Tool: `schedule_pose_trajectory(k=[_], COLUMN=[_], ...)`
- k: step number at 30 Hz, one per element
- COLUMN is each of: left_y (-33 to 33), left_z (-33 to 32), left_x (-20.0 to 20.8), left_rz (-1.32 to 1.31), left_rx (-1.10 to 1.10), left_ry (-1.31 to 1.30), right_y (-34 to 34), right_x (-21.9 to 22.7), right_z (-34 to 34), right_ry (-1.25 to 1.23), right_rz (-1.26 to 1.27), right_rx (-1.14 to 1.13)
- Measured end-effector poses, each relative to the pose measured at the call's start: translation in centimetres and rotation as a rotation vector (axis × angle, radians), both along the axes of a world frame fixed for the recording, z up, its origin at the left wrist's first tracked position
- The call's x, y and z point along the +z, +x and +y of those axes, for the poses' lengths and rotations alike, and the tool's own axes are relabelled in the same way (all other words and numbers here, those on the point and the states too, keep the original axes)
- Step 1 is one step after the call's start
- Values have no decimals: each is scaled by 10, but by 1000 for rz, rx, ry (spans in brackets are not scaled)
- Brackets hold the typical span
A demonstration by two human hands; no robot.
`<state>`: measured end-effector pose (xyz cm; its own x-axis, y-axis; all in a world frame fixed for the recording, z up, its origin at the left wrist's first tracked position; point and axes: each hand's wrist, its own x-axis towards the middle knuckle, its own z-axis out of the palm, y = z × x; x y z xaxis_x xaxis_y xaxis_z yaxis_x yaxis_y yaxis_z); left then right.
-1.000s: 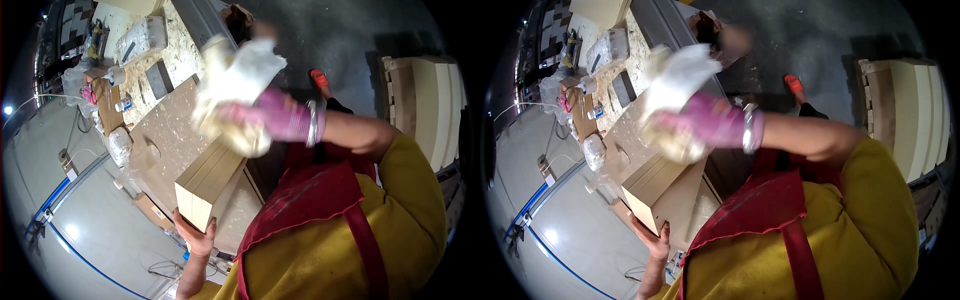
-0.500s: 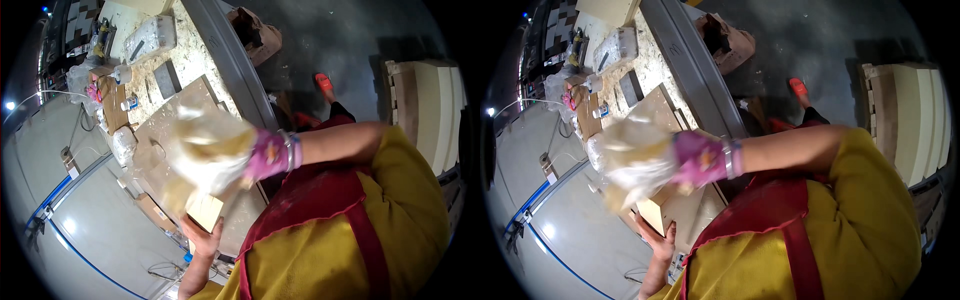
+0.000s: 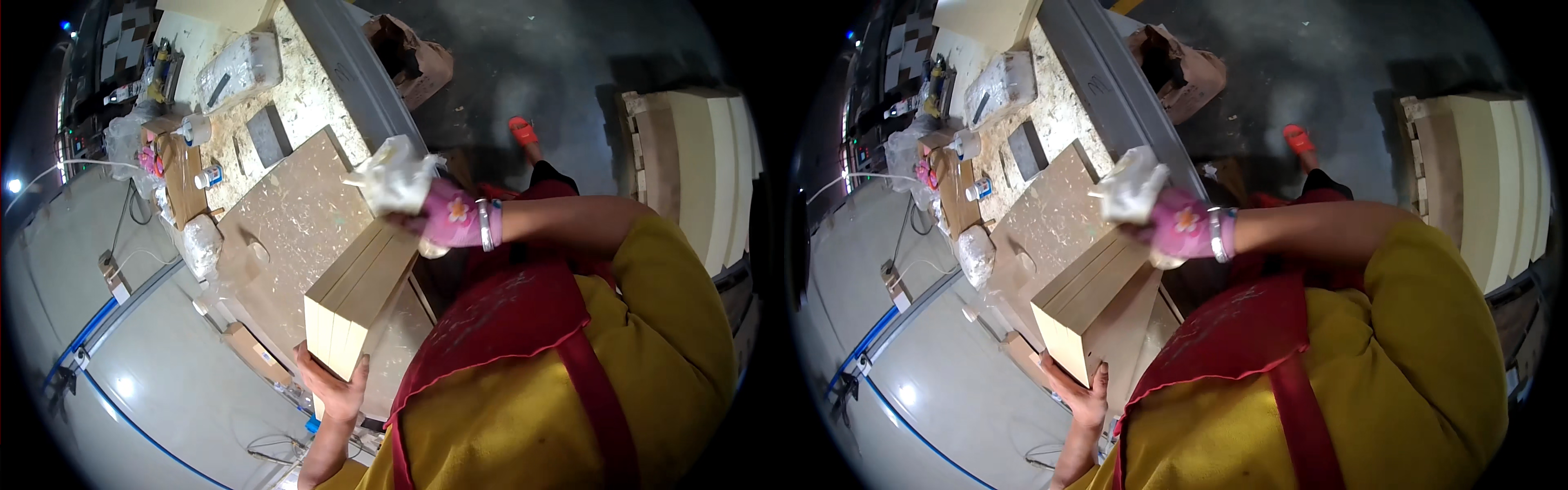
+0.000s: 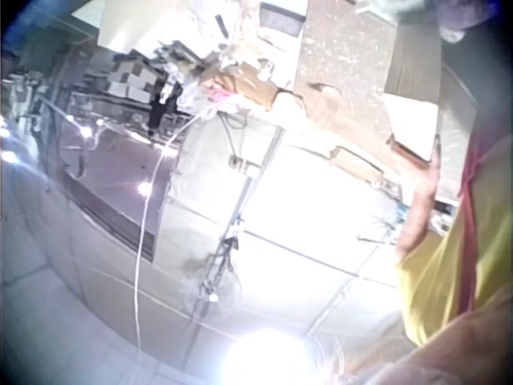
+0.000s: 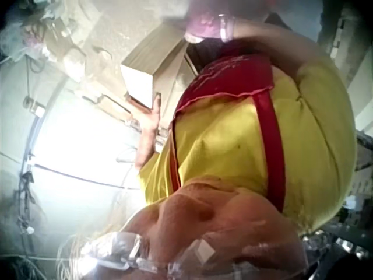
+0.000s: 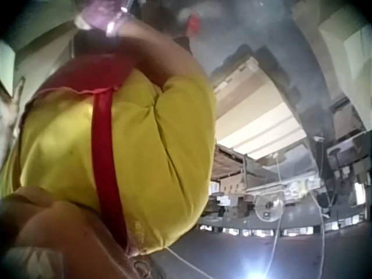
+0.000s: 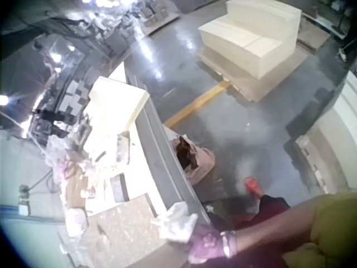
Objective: The person wipes a long, light-colored wooden plank with a white cloth, cleaning its surface and edges. The person then places the plank on a stack of similar planks on the floor.
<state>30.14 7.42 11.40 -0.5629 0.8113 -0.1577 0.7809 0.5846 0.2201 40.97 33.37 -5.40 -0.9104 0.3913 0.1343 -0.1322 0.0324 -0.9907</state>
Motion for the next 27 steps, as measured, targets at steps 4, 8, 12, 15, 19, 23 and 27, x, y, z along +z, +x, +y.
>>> schedule_pose_trajectory(k=[4,8,12,15,19,23,27], left_y=[-1,-2,-3,0,3,5,5], left_z=[-4,-10,-12,-12,3,31,57], left_x=[0,0,-4,-1,7,17,12], left_rz=[29,39,2,18,32,-159,112], left_rx=[-57,-18,60,27,42,43,-155], left_ry=[-55,-48,19,-3,-79,89,-173], right_y=[-17,-10,34,53,53,39,14], right_x=[13,-87,-188,-173,-84,-16,-41], right_z=[-43,-59,-40,-14,31,17,9], right_ry=[16,-364,-531,-812,-944,-587,-533], right_rz=[488,169,-436,-567,-29,53,140], right_rx=[-180,55,131,-204,-324,-226,-46])
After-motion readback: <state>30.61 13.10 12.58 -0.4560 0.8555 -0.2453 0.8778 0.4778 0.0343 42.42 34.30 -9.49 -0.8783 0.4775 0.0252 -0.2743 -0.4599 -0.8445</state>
